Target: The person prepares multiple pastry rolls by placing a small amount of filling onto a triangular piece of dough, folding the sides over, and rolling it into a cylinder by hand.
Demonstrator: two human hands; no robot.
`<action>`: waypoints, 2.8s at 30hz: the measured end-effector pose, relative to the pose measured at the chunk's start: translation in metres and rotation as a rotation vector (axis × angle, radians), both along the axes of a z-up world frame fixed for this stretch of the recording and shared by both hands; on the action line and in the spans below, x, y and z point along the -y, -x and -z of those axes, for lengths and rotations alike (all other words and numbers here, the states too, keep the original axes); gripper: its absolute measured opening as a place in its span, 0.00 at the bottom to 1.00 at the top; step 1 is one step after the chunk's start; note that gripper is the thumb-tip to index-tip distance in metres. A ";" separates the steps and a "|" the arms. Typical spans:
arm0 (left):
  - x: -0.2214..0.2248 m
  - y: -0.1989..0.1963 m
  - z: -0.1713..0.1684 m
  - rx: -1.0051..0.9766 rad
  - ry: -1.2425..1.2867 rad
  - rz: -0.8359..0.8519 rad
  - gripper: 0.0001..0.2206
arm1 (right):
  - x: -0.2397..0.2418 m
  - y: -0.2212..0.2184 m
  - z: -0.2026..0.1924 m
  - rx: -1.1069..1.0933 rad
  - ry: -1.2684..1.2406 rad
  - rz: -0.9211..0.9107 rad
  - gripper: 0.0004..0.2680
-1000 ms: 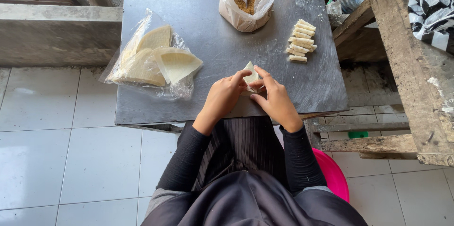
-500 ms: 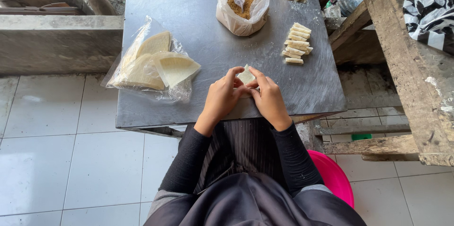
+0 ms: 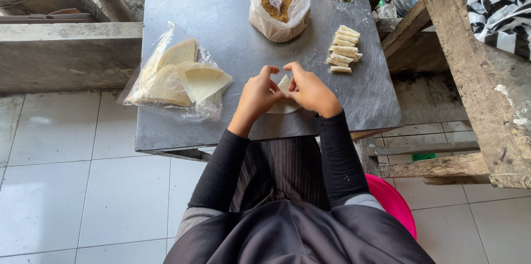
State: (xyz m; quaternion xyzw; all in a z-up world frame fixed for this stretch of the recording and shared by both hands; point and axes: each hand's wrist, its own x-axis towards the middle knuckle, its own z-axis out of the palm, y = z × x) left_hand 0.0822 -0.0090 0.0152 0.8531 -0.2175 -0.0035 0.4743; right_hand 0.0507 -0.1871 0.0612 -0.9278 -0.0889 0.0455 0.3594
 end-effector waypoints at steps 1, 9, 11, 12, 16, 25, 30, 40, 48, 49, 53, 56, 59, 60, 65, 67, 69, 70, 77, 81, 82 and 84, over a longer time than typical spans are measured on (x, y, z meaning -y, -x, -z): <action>0.001 -0.002 -0.003 0.003 -0.046 -0.018 0.31 | 0.001 -0.006 0.000 -0.001 0.015 -0.015 0.25; -0.005 0.012 -0.001 0.176 0.006 0.012 0.26 | 0.003 0.014 0.005 0.132 -0.129 -0.035 0.24; -0.005 0.022 0.003 0.267 -0.093 -0.003 0.21 | 0.000 0.024 0.011 0.093 -0.153 0.037 0.24; -0.005 0.026 0.004 0.312 -0.143 -0.010 0.19 | -0.001 0.028 0.014 0.185 -0.137 0.011 0.24; -0.008 0.034 0.005 0.476 -0.195 0.005 0.21 | 0.001 0.040 0.023 0.398 -0.050 -0.028 0.24; 0.004 0.030 -0.007 0.118 -0.156 -0.163 0.17 | 0.005 0.018 0.047 0.141 -0.358 0.183 0.20; 0.007 0.016 -0.019 -0.086 -0.075 -0.213 0.26 | 0.000 0.013 0.025 0.114 -0.287 0.225 0.23; 0.004 0.033 0.012 0.502 -0.243 -0.113 0.16 | 0.009 0.029 0.041 0.512 0.083 0.059 0.19; 0.017 0.021 -0.005 -0.025 -0.070 -0.292 0.18 | 0.000 0.012 0.045 0.124 -0.216 0.358 0.19; 0.017 0.023 -0.005 0.017 -0.046 -0.301 0.19 | -0.001 0.012 0.044 0.115 -0.220 0.359 0.20; 0.017 0.028 0.006 0.267 -0.076 -0.279 0.16 | 0.004 0.016 0.042 0.426 -0.054 0.161 0.17; 0.011 0.027 0.014 0.434 -0.150 -0.229 0.14 | 0.013 0.025 0.039 0.474 0.039 0.067 0.20; 0.013 0.028 0.014 0.421 -0.162 -0.237 0.12 | 0.011 0.018 0.044 0.487 0.086 0.117 0.16; 0.016 0.024 0.010 0.402 -0.156 -0.249 0.11 | 0.010 0.014 0.044 0.380 0.022 0.185 0.16; 0.025 0.014 0.001 0.138 -0.042 -0.334 0.14 | 0.004 -0.004 0.049 0.232 -0.164 0.349 0.19; 0.026 0.013 0.005 0.221 -0.059 -0.329 0.14 | 0.003 -0.002 0.051 0.361 -0.067 0.289 0.18; 0.026 0.016 0.010 0.333 -0.142 -0.282 0.11 | 0.006 0.004 0.050 0.472 0.009 0.222 0.17; 0.023 0.017 0.012 0.380 -0.144 -0.262 0.12 | 0.008 0.008 0.050 0.518 0.034 0.185 0.18; 0.026 0.010 0.010 0.170 -0.119 -0.280 0.14 | 0.010 -0.003 0.051 0.357 0.003 0.252 0.16; 0.035 -0.006 0.014 0.155 -0.163 -0.385 0.21 | 0.003 -0.022 0.056 0.368 0.109 0.328 0.20; 0.037 -0.012 0.018 0.164 -0.177 -0.402 0.23 | 0.002 -0.028 0.057 0.377 0.145 0.343 0.20; 0.041 -0.024 0.023 0.181 -0.207 -0.440 0.26 | 0.003 -0.041 0.062 0.451 0.217 0.353 0.21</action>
